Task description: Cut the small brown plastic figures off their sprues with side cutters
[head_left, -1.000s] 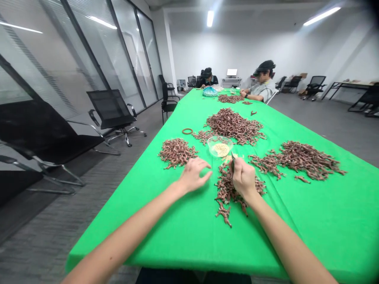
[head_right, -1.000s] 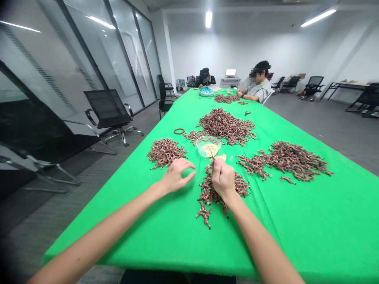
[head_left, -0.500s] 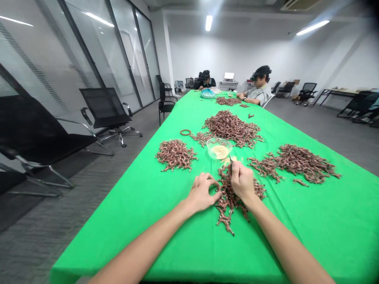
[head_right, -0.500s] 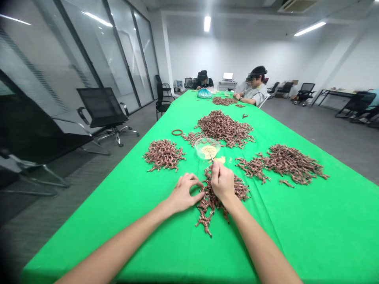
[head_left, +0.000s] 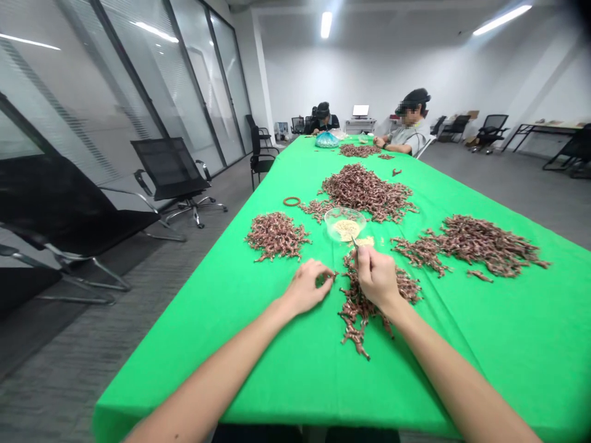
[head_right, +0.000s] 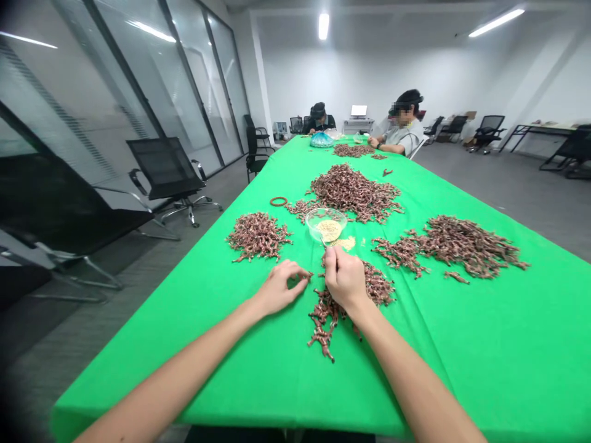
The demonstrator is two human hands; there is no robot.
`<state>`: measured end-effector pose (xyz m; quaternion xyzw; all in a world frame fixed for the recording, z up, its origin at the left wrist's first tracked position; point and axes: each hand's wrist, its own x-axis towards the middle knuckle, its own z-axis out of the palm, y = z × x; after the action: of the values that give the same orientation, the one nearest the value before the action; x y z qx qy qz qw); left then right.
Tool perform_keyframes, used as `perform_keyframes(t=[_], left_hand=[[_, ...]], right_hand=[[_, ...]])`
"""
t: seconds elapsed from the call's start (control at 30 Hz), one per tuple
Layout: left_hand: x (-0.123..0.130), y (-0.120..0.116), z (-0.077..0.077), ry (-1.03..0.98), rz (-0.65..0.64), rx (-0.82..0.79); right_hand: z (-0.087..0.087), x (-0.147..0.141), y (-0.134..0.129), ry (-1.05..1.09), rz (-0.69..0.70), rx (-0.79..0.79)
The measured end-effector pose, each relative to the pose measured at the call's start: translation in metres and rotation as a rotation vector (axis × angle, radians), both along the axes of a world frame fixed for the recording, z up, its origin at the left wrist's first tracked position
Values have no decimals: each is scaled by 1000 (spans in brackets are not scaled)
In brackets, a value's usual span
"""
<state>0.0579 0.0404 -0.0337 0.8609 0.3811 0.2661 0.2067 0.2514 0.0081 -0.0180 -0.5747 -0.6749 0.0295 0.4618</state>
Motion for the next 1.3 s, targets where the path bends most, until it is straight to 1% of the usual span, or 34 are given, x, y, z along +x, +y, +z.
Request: perform_keyframes(t=[0.13, 0.33, 0.47, 0.57, 0.73, 0.87, 0.93, 1.03, 1.1, 1.17, 1.23, 1.3], left_hand=[[-4, 5, 2, -21, 30, -8], [-6, 3, 6, -68, 55, -41], [-9, 4, 8, -121, 106, -78], [-11, 7, 9, -165, 146, -115], [-12, 11, 8, -249, 189, -167], [-13, 12, 2, -313, 208, -175], [-15, 16, -4, -357, 257, -158], [-15, 29, -10, -430, 367, -109], [-12, 40, -8, -461, 394, -74], [-9, 49, -1, -479, 379, -53], [-8, 54, 5, -483, 352, -50], [-13, 53, 9, -478, 316, -64]], right_hand=[[7, -5, -3, -15, 23, 27], [15, -11, -6, -1, 46, 19], [21, -15, -8, 37, 63, 30], [24, -18, -11, 48, 106, 30], [21, -22, -14, 40, 142, 19], [14, -24, -14, 6, 174, 12], [12, -24, -14, -9, 185, 6], [9, -23, -14, -34, 192, -6], [8, -21, -14, -55, 196, -12], [8, -19, -14, -76, 196, -14], [8, -16, -15, -95, 198, -10], [8, -12, -16, -108, 189, 5]])
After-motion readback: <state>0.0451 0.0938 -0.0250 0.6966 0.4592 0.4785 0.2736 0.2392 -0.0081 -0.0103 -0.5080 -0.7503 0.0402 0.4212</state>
